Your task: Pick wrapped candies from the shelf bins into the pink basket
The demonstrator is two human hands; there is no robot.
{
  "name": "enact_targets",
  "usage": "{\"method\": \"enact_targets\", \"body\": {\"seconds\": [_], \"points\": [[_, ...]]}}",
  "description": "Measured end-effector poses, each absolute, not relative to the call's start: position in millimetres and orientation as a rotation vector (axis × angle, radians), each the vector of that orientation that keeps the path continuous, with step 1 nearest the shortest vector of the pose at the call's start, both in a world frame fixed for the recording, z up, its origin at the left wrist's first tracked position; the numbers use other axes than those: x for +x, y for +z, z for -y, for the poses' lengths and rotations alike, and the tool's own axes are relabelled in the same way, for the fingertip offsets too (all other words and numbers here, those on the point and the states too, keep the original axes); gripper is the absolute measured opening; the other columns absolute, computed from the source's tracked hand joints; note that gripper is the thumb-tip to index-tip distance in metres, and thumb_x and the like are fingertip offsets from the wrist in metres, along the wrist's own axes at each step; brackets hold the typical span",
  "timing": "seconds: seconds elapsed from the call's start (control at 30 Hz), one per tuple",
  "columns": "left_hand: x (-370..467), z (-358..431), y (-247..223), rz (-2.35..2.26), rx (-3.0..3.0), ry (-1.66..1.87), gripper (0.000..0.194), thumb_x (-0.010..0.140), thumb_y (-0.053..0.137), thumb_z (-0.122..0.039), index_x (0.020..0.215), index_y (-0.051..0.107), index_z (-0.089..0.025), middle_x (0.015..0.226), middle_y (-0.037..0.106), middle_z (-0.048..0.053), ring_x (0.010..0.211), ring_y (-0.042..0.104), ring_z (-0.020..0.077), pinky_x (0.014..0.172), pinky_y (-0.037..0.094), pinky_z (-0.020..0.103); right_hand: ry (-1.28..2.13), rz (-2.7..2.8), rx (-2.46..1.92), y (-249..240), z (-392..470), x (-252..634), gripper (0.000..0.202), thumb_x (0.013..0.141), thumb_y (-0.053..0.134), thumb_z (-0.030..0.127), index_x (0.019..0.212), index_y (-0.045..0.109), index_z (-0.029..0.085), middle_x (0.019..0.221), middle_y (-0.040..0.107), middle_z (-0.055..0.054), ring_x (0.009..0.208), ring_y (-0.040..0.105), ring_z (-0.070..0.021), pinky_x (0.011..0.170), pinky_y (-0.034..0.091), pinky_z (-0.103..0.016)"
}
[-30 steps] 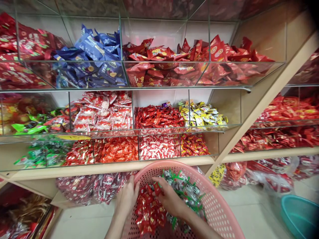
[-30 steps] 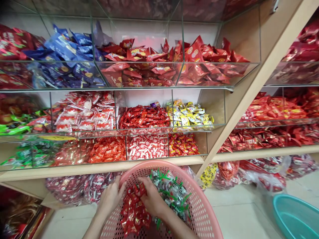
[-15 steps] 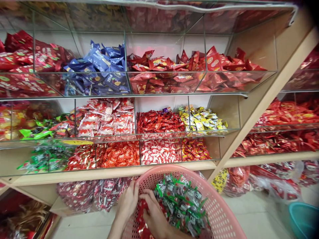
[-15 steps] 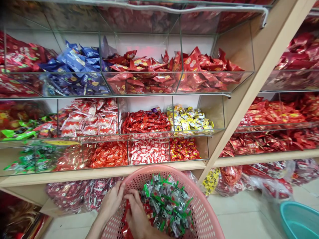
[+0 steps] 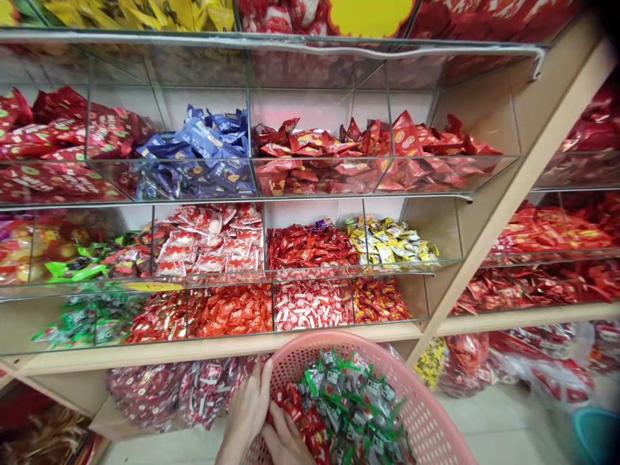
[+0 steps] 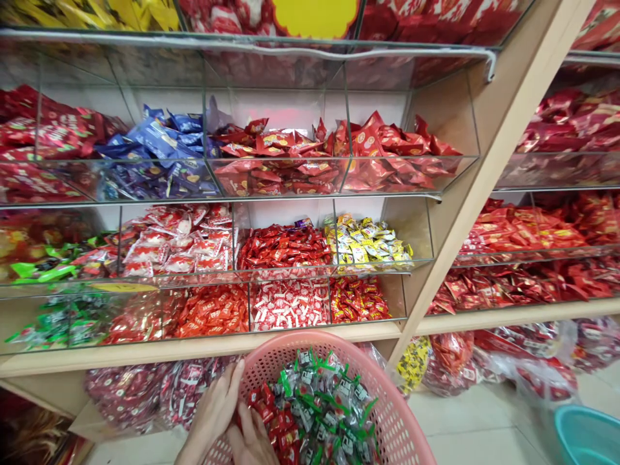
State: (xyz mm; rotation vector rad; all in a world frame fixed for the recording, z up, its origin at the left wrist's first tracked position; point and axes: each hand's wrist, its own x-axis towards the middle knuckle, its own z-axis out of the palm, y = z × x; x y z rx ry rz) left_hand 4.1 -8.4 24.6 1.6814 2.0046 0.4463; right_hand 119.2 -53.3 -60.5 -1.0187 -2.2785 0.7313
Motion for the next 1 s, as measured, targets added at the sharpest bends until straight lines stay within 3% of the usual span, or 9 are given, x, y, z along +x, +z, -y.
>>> {"method": "enact_targets", "body": {"seconds": [0.23, 0.43, 0.63, 0.73, 0.8, 0.93, 1.0], "points": [[3, 8, 20, -2.014, 1.694, 0.383, 0.07, 0.082, 0.004, -0.059, 0.121, 0.045, -0.017, 0.109, 0.064, 0.013, 0.104, 0.058, 0.0245, 0.085, 0.041, 0.036, 0.166, 2.269, -0.918, -80, 36, 121, 0.061, 0.08, 0.047, 0.015, 0.137, 0.027, 0.023, 0.137, 0.036, -0.014, 0.123, 0.039, -0.0245, 0.106, 0.02, -0.048], [0, 6, 12, -1.96, 1.786, 0.344, 0.059, 0.087, 0.008, -0.046, 0.128, 0.038, -0.016, 0.131, 0.049, 0.011, 0.115, 0.05, 0.0212, 0.094, 0.037, 0.034, 0.022, 2.176, -1.016, -110, 23, 118, 0.046, 0.082, 0.049, 0.021, 0.127, 0.044, 0.024, 0.131, 0.044, -0.013, 0.115, 0.047, -0.0272, 0.103, 0.025, -0.052], [-2, 6, 9, -2.018, 1.83, 0.229, 0.052, 0.088, 0.013, -0.037, 0.131, 0.037, -0.019, 0.134, 0.047, 0.009, 0.114, 0.051, 0.0205, 0.093, 0.039, 0.033, -0.067, 2.125, -1.098, -128, 11, 111, 0.032, 0.081, 0.051, 0.02, 0.111, 0.057, 0.03, 0.122, 0.055, -0.005, 0.111, 0.051, -0.0282, 0.096, 0.035, -0.053], [-3, 8, 12, -2.04, 2.017, 0.042, 0.051, 0.084, 0.023, -0.014, 0.133, 0.034, -0.021, 0.14, 0.038, 0.008, 0.119, 0.046, 0.0208, 0.097, 0.035, 0.033, -0.034, 2.121, -1.016, -88, 9, 119, 0.034, 0.08, 0.053, 0.026, 0.114, 0.055, 0.03, 0.121, 0.057, -0.007, 0.108, 0.053, -0.0279, 0.094, 0.038, -0.051], [-2, 9, 16, -2.036, 2.061, -0.051, 0.056, 0.08, 0.025, -0.007, 0.134, 0.033, -0.02, 0.141, 0.035, 0.008, 0.12, 0.045, 0.0209, 0.098, 0.035, 0.032, 0.029, 2.122, -0.951, -40, 9, 134, 0.044, 0.076, 0.058, 0.033, 0.12, 0.051, 0.027, 0.125, 0.053, -0.01, 0.109, 0.051, -0.0304, 0.094, 0.037, -0.051], [1, 9, 24, -2.01, 1.953, 0.021, 0.051, 0.084, 0.026, -0.017, 0.134, 0.032, -0.017, 0.133, 0.046, 0.011, 0.11, 0.054, 0.0201, 0.09, 0.042, 0.03, 0.069, 2.08, -0.997, 83, 5, 178, 0.036, 0.083, 0.049, 0.024, 0.119, 0.05, 0.027, 0.132, 0.045, -0.008, 0.116, 0.043, -0.025, 0.095, 0.037, -0.042], [2, 9, 26, -2.006, 1.985, 0.05, 0.053, 0.082, 0.032, -0.017, 0.135, 0.031, -0.017, 0.136, 0.043, 0.01, 0.113, 0.052, 0.0206, 0.092, 0.04, 0.031, -0.002, 1.999, -0.963, 137, -7, 201, 0.033, 0.086, 0.045, 0.021, 0.119, 0.048, 0.026, 0.126, 0.047, -0.009, 0.115, 0.042, -0.0227, 0.093, 0.037, -0.04]]}}
